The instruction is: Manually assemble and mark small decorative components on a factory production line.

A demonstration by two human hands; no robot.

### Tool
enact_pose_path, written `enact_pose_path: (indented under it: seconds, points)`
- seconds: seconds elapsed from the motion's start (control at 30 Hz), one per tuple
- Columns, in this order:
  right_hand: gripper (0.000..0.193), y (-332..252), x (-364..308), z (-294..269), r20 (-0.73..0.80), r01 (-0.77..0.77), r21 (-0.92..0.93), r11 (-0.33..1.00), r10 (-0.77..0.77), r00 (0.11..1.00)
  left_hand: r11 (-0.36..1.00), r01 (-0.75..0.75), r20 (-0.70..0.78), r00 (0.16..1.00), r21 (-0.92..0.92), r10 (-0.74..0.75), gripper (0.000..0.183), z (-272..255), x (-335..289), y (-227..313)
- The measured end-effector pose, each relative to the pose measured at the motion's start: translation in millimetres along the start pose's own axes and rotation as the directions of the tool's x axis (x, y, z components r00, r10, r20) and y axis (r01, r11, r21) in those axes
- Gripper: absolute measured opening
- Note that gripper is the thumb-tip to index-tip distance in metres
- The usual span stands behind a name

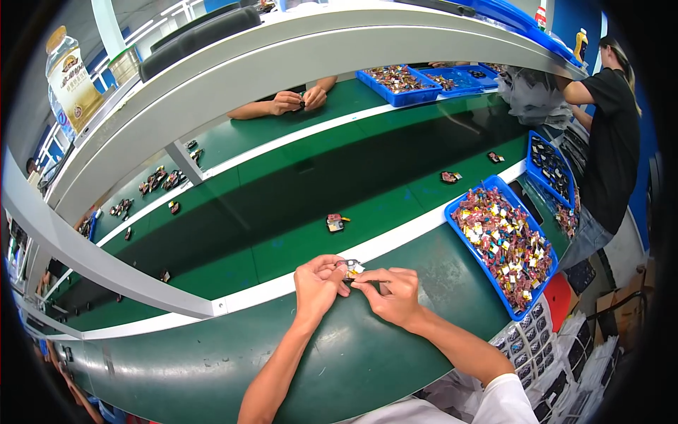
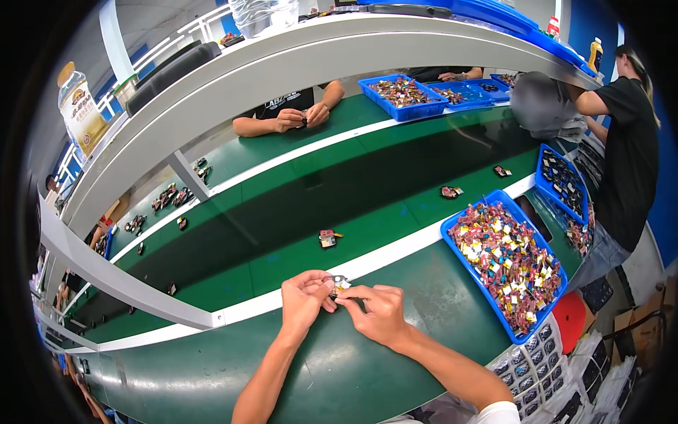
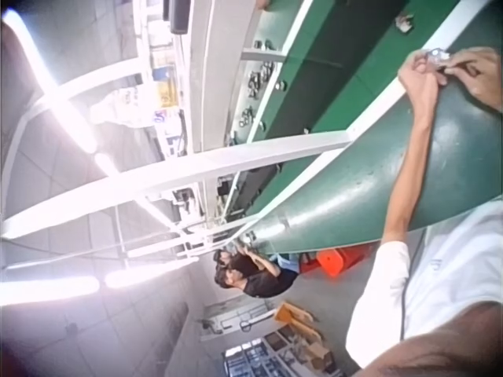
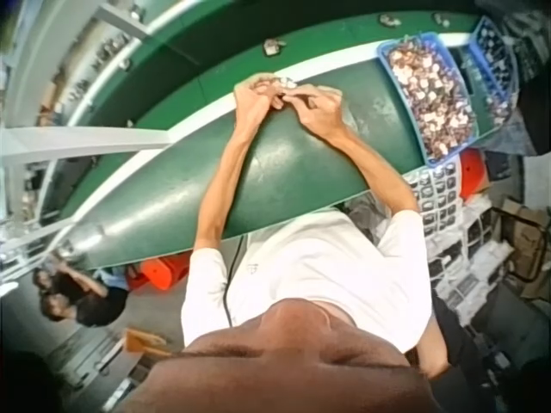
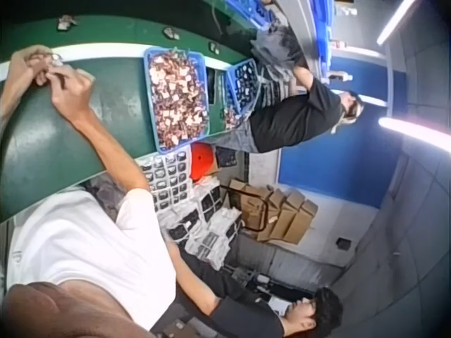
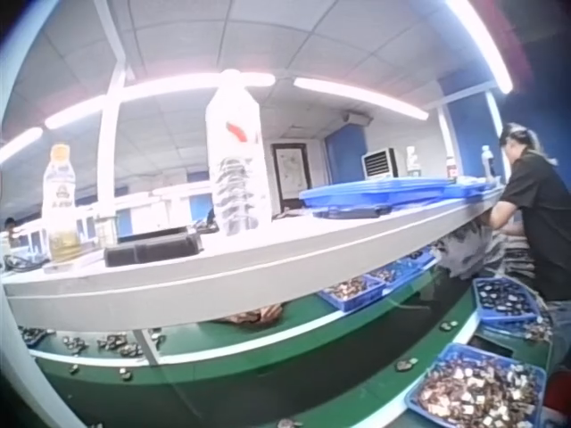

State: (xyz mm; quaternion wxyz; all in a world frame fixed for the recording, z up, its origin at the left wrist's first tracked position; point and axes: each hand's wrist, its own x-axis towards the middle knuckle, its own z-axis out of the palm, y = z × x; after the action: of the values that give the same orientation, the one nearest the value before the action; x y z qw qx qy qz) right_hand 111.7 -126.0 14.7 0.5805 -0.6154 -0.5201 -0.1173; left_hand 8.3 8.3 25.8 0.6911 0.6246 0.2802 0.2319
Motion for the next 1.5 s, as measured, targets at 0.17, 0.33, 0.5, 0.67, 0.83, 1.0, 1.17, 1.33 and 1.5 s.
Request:
enact_pose_path:
  seconds: [0.17,0.33,0.5,0.67,0.83,1.0,1.17,1.33,1.5]
  points:
    - [0.018,1.6,6.9,-5.4,-0.077,-0.046,0.033,0.998,0.049,0.996,0.990,-0.110,-0.195,0.973,0.087,0.125,0.013,-40.6,27.6,3.4]
    - [0.017,3.3,10.0,-6.0,-0.075,-0.065,0.052,0.997,0.069,0.995,0.651,-0.014,-0.360,0.824,0.759,0.438,0.021,-124.7,62.8,7.7]
    - [0.016,14.2,5.0,-7.8,-0.099,-0.089,-0.050,0.995,0.084,0.992,0.306,0.053,-0.258,0.684,0.950,0.682,0.018,-95.3,84.0,24.2]
    - [0.014,6.4,4.3,-2.3,-0.053,-0.120,0.002,0.993,0.120,0.991,0.483,-0.364,0.100,0.867,0.797,0.488,0.013,-55.6,114.5,34.7]
    - [0.013,11.2,2.8,-5.6,-0.026,-0.151,0.000,0.989,0.151,0.988,0.312,-0.249,0.193,0.960,0.917,0.202,0.012,-39.4,128.2,34.8]
    - [0.013,11.5,4.3,-7.9,0.003,-0.137,0.005,0.991,0.137,0.991,0.408,-0.338,0.240,0.932,0.848,0.272,0.013,-54.7,134.6,19.3]
    - [0.014,10.1,3.7,-5.8,0.013,-0.131,0.017,0.991,0.131,0.991,0.499,-0.279,0.234,0.960,0.820,0.153,0.015,-68.3,141.9,14.3]
    - [0.013,10.7,1.9,-4.0,0.018,-0.130,0.021,0.991,0.130,0.991,0.465,-0.352,0.291,0.936,0.813,0.199,0.012,-69.8,132.9,17.7]
    - [0.013,10.0,1.6,-1.2,0.001,-0.132,0.015,0.991,0.132,0.991,0.789,0.009,0.054,0.997,0.614,-0.054,0.006,-72.9,104.8,36.1]
